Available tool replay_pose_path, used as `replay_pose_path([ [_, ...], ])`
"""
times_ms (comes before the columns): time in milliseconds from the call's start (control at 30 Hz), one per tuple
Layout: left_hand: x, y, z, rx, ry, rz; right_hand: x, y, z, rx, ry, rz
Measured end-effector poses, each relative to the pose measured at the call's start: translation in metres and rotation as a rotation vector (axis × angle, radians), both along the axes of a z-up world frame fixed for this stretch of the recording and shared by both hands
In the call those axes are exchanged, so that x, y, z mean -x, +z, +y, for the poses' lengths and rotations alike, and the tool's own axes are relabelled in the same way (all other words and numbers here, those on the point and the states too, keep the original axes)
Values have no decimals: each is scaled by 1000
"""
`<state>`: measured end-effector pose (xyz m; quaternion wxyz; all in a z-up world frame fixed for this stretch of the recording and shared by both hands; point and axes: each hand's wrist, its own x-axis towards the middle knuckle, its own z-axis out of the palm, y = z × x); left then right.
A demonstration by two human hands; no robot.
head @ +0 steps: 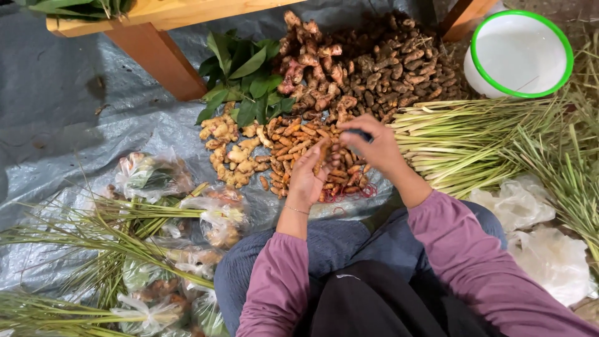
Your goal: Peeling and cleaning ginger roots using a small handheld tool while sitting on the floor.
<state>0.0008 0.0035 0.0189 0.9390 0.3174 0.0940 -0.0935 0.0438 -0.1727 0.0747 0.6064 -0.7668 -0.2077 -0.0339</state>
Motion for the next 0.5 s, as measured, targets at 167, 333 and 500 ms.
replay_pose_path([
  [167,0,7,0,90,17,-66,16,29,9,-217,-87,376],
  [333,1,8,0,134,116,-31,30,-10,30,-9,-27,39],
  [500,4,23,1,247,141,-25,41,-25,58,10,82,-184],
])
